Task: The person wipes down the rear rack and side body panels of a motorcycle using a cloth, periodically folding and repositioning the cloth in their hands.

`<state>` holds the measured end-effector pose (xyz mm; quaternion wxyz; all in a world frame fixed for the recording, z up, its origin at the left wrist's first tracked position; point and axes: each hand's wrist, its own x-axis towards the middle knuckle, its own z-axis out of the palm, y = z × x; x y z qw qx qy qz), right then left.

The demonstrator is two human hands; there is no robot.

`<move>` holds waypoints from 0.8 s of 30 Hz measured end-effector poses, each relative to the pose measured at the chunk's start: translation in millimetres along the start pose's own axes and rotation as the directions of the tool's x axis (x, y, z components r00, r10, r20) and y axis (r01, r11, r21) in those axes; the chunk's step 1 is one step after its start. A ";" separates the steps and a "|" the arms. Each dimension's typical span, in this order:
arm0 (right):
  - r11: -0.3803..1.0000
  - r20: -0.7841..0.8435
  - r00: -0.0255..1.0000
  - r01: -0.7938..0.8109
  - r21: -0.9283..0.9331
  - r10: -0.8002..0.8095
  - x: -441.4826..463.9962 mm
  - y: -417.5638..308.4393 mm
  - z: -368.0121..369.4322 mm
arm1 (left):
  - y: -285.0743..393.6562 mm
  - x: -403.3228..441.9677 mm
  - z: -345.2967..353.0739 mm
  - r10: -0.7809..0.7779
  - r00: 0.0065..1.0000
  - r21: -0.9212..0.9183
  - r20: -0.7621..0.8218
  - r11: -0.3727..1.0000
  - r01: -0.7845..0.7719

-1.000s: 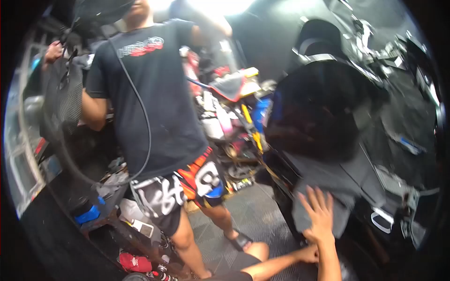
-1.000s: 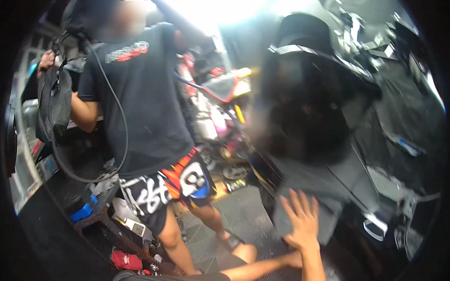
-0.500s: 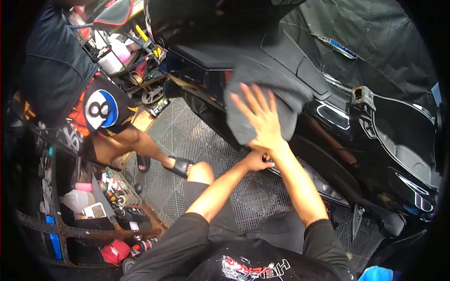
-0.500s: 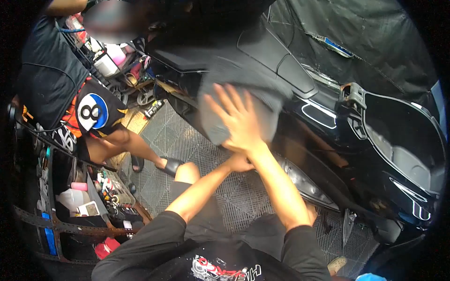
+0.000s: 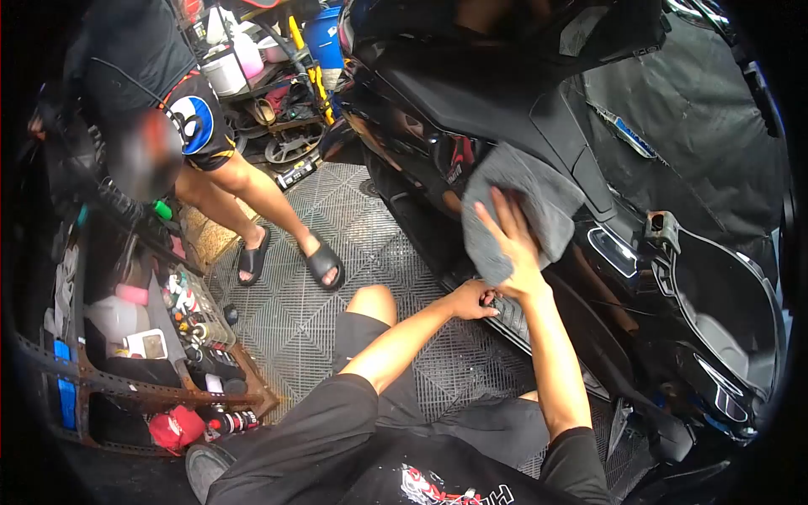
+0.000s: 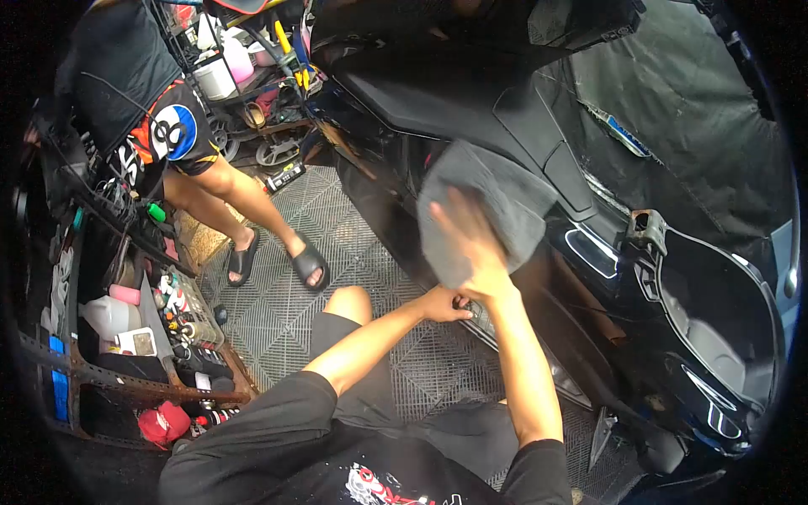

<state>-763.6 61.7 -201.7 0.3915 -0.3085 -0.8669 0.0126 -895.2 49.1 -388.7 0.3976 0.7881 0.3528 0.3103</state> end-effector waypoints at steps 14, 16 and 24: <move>-0.833 0.518 0.783 0.000 0.554 0.345 -47.7 -126.6 7.5 | 44.0 -102.1 -21.8 -0.300 0.932 -0.445 -0.204 0.876 0.185; -0.803 0.759 0.464 -0.152 0.577 0.458 -74.8 -134.9 30.0 | 71.4 -145.2 -36.4 -0.377 0.904 -0.545 -0.204 0.810 0.215; 0.368 0.448 0.728 -0.663 0.652 0.518 -73.4 -125.7 56.7 | 121.1 -237.0 -47.1 -0.544 0.769 -0.699 -0.336 0.691 0.183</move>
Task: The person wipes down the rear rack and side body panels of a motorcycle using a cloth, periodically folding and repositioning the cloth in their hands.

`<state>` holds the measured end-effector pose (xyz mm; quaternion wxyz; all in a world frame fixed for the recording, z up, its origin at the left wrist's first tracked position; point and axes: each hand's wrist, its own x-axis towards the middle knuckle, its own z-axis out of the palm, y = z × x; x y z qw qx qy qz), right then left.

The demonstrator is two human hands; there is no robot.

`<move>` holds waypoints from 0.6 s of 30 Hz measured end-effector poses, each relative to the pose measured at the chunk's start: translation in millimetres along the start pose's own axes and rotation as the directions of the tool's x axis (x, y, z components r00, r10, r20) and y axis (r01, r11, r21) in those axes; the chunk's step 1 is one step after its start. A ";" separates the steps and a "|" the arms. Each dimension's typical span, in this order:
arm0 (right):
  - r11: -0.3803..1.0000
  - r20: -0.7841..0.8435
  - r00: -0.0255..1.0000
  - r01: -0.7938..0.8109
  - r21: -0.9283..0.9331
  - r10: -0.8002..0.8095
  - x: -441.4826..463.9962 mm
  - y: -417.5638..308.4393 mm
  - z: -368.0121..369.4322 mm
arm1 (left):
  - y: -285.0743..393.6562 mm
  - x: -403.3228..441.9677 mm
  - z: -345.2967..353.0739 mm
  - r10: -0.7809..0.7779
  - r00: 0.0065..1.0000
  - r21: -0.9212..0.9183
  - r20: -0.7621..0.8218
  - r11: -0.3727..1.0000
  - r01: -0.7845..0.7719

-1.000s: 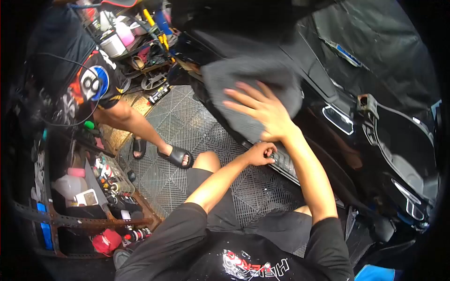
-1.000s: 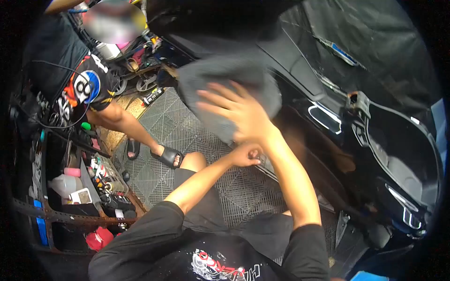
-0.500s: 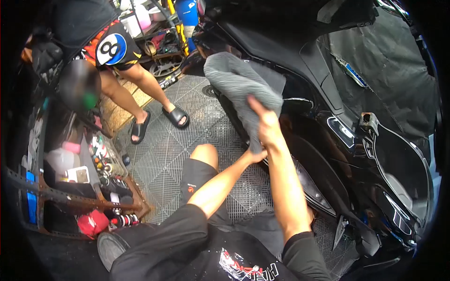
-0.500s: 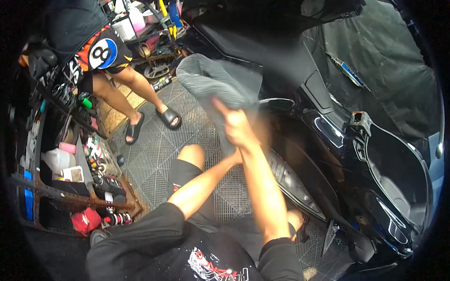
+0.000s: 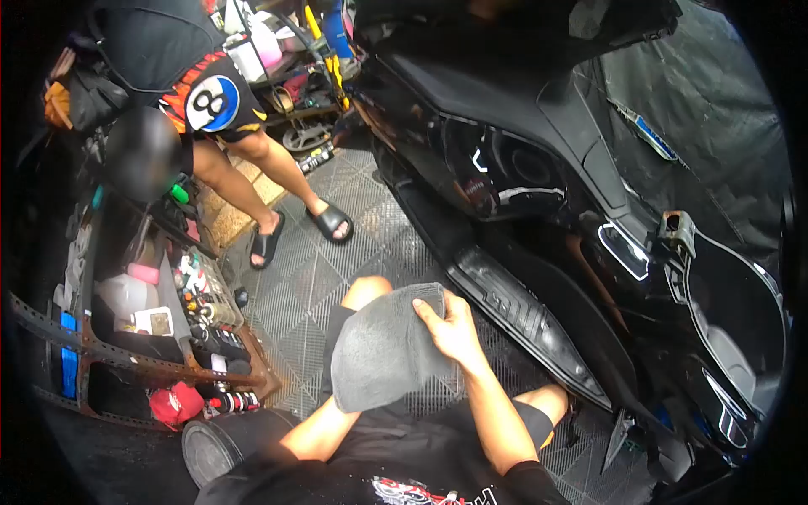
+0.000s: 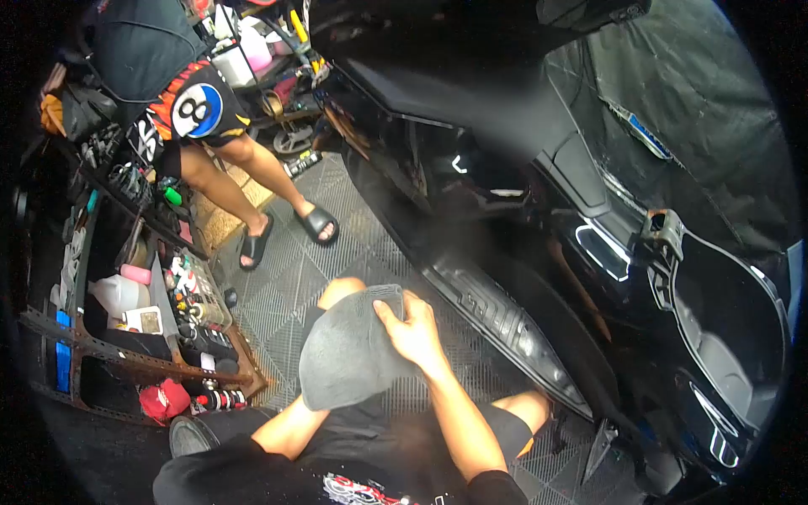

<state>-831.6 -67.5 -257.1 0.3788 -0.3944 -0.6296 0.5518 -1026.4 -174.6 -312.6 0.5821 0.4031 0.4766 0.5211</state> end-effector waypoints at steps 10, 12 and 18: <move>0.817 -0.256 0.910 0.135 -0.561 -0.326 31.0 108.7 -75.9 | 15.3 2.5 -29.5 0.116 0.980 -0.129 -0.160 0.982 -0.138; 0.718 -0.194 0.924 0.110 -0.687 -0.328 27.2 134.7 -85.4 | 32.1 23.5 -35.9 0.164 0.973 -0.120 -0.162 0.976 -0.184; 0.326 -0.190 0.926 -0.078 -0.942 -0.327 22.6 105.2 -74.0 | 94.6 92.4 -50.8 0.357 0.924 -0.023 -0.135 0.931 -0.363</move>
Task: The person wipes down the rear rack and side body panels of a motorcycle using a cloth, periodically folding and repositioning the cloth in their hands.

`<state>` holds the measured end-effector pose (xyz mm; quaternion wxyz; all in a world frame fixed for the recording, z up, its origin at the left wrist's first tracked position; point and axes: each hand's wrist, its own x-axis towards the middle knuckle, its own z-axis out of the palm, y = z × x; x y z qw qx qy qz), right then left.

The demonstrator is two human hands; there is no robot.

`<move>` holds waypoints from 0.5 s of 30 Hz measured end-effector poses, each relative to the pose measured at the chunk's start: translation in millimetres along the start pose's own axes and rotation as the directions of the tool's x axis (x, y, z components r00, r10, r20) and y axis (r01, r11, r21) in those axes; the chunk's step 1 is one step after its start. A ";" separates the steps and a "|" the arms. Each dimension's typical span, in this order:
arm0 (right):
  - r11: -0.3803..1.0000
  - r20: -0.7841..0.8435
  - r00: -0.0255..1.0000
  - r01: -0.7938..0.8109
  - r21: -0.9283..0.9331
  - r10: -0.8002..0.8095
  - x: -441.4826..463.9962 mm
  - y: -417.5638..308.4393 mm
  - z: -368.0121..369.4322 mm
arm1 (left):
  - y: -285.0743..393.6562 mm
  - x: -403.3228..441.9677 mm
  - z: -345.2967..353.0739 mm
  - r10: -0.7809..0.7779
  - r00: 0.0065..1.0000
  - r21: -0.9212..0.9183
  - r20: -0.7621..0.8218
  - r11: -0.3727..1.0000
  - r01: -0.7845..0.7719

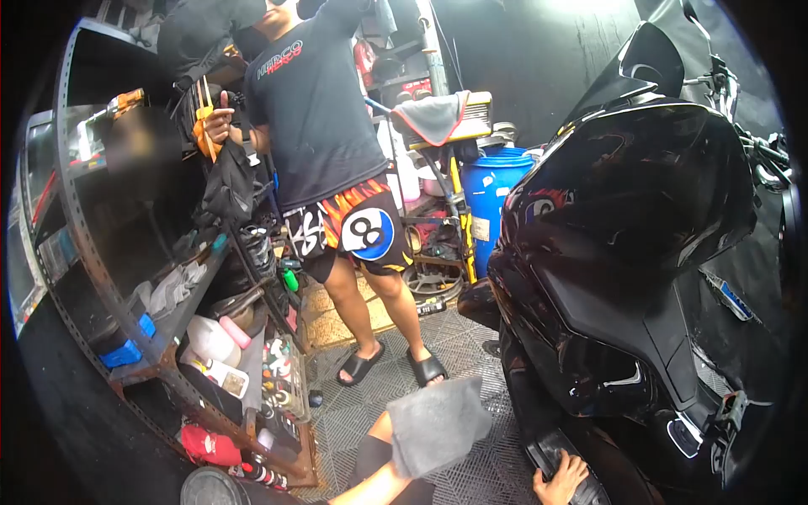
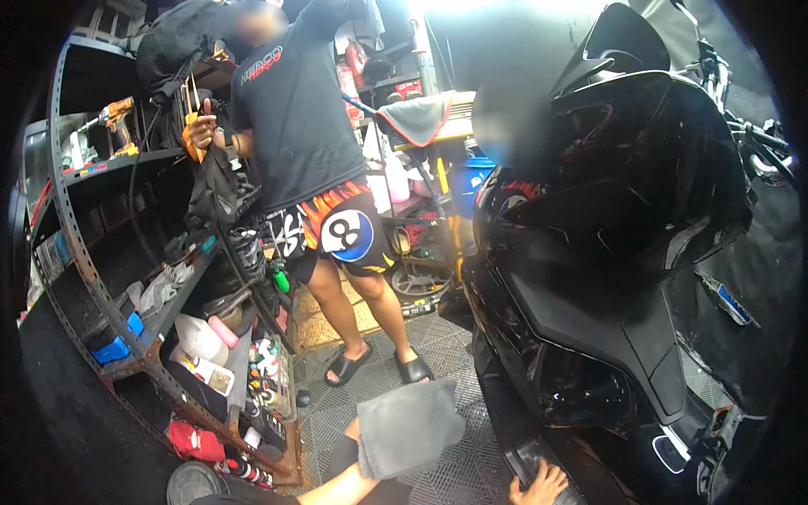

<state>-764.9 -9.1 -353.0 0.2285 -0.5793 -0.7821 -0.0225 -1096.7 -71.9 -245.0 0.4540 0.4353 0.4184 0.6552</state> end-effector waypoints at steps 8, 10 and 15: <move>0.996 -0.203 0.979 0.044 0.079 -0.027 2.9 13.2 40.0 | 49.0 186.7 -2.1 0.528 0.848 0.375 0.050 0.777 -0.506; 1.000 -0.145 0.989 -0.020 -0.001 0.020 6.8 5.6 37.0 | 44.5 227.3 -0.7 0.677 0.729 0.526 0.101 0.586 -0.617; 0.999 -0.146 0.989 -0.039 -0.004 0.038 4.6 1.5 41.7 | 22.4 271.7 46.8 0.868 0.482 0.697 0.119 0.272 -0.663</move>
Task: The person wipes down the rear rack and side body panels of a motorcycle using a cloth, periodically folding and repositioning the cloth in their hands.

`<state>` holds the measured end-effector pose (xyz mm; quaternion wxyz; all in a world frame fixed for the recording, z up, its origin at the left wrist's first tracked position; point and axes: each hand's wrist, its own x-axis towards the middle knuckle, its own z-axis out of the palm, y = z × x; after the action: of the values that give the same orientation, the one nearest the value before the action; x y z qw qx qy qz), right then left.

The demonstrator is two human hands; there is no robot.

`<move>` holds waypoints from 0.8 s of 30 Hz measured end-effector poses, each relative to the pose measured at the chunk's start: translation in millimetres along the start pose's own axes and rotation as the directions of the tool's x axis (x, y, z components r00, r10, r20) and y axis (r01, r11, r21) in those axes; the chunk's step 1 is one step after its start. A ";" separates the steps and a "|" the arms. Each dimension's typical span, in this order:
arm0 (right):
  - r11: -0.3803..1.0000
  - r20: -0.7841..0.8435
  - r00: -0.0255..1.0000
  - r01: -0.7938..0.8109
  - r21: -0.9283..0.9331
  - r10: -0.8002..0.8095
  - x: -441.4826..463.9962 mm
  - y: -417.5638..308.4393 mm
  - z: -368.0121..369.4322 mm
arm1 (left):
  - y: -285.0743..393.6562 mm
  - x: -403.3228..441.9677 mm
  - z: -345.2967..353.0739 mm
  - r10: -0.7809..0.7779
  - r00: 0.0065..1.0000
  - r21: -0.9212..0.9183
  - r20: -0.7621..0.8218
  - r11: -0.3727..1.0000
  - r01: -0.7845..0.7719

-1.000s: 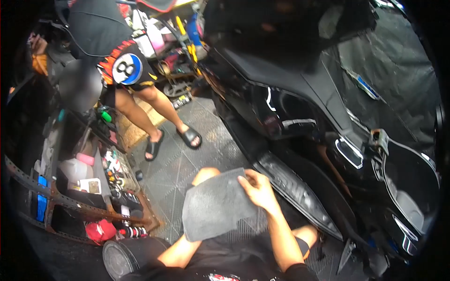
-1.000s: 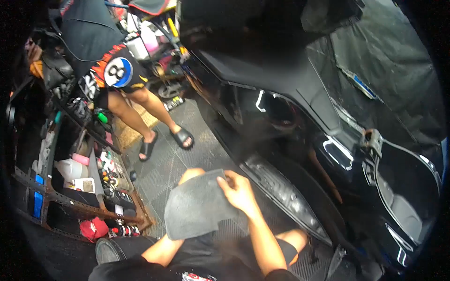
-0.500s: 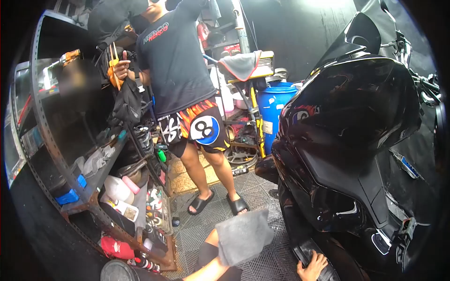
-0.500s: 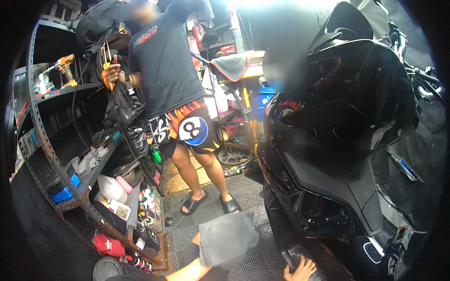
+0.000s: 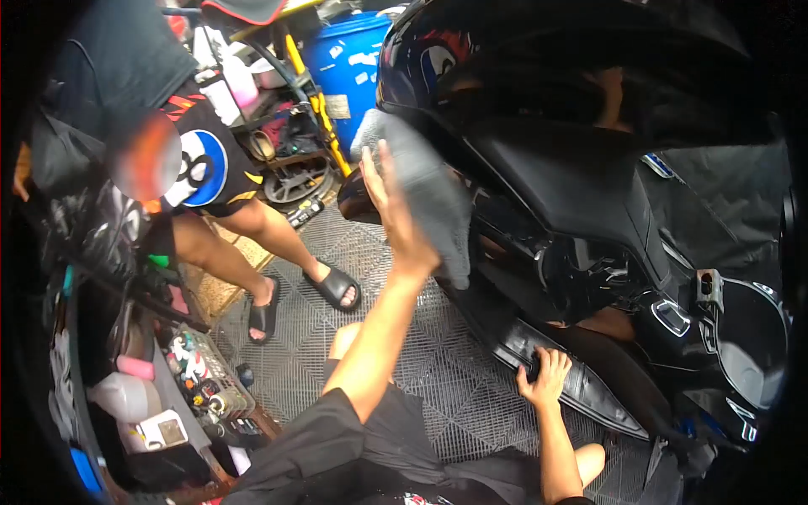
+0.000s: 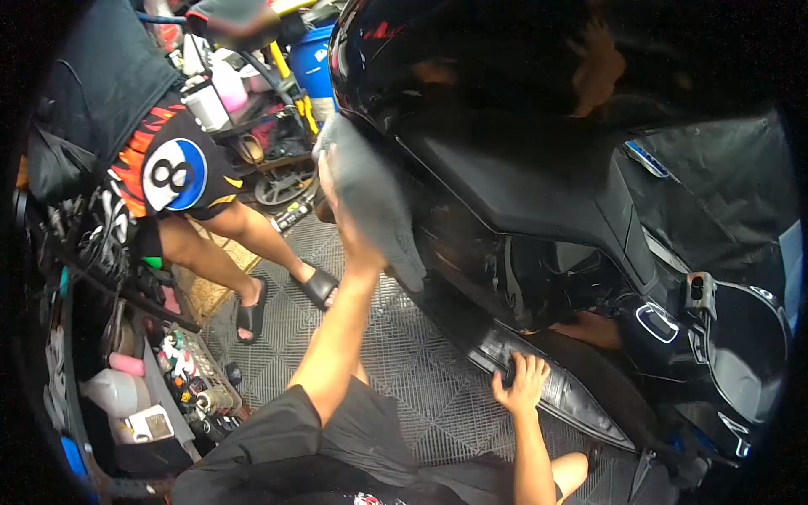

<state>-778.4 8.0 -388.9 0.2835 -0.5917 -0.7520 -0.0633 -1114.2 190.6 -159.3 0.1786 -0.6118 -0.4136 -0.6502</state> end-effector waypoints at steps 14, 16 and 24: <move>0.985 0.074 0.990 -0.107 -0.137 0.118 1.6 -3.0 16.5 | -142.9 58.9 2.9 -0.092 0.967 -0.625 0.239 0.747 0.226; 0.985 0.024 0.996 -0.079 -0.151 0.084 7.0 -8.4 14.1 | -136.1 68.5 6.6 -0.138 0.964 -0.719 0.228 0.644 0.262; 0.974 0.055 0.984 -0.162 -0.156 0.172 -1.5 1.1 19.6 | -23.7 20.2 -17.2 0.385 0.910 -0.291 0.154 0.898 -0.330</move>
<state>-784.0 15.5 -406.2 0.2165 -0.6745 -0.7017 -0.0758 -1146.6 197.2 -146.3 0.1699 -0.7600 -0.2215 -0.5869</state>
